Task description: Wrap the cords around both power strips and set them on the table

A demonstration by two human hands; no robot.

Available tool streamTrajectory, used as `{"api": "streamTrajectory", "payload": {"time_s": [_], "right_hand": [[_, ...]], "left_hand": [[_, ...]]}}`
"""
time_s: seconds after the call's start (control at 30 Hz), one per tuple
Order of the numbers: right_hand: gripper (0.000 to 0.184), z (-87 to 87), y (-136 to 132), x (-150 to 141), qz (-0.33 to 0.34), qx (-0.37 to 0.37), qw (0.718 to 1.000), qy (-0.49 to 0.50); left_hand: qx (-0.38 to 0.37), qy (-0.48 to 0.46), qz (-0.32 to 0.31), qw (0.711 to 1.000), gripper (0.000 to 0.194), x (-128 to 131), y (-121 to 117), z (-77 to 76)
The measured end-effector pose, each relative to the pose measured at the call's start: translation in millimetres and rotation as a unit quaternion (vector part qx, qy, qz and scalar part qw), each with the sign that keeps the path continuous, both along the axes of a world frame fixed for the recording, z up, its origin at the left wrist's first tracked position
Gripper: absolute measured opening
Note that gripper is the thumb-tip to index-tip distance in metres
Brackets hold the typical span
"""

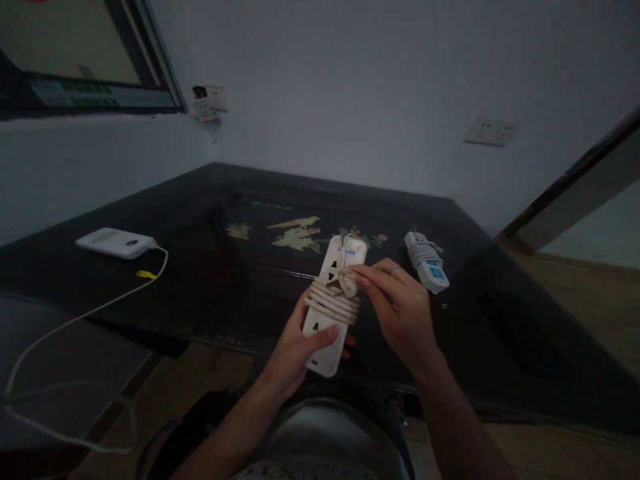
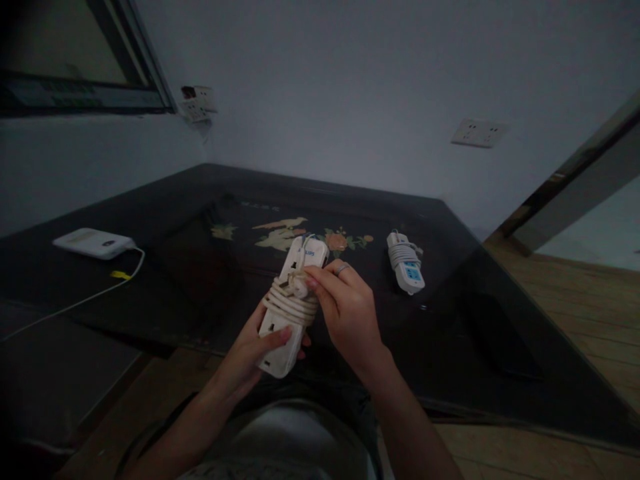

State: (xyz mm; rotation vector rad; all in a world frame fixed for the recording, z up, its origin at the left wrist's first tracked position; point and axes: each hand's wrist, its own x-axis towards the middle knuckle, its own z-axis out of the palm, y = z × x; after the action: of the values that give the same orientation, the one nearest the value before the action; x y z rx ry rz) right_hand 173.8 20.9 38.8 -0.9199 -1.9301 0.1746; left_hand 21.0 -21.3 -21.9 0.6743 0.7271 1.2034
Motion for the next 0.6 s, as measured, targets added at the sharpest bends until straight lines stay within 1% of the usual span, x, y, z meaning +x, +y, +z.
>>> {"api": "streamTrajectory", "payload": {"time_s": [0.13,0.23,0.33,0.4,0.53,0.6], "right_hand": [[0.022,4.1,1,3,0.004,0.005,1.000,-0.004],[0.023,8.0,1,4,0.012,-0.005,1.000,-0.020],[0.024,12.2,1,5,0.023,-0.018,0.999,-0.037],[0.024,14.7,1,6,0.034,-0.021,0.998,-0.047],[0.024,17.2,2,9,0.068,-0.009,0.996,-0.066],[0.025,17.0,1,9,0.067,-0.006,0.995,-0.071]], "left_hand": [[-0.005,-0.017,0.007,1.000,0.085,2,-3,1.6],[-0.002,-0.018,0.010,1.000,0.084,2,-4,1.9],[0.010,-0.006,0.019,1.000,0.084,1,-5,1.2],[0.020,0.006,0.022,1.000,0.086,0,-4,0.7],[0.027,0.026,0.006,0.999,0.092,-3,-3,1.0],[0.030,0.031,0.003,0.999,0.092,-4,-2,1.4]]}}
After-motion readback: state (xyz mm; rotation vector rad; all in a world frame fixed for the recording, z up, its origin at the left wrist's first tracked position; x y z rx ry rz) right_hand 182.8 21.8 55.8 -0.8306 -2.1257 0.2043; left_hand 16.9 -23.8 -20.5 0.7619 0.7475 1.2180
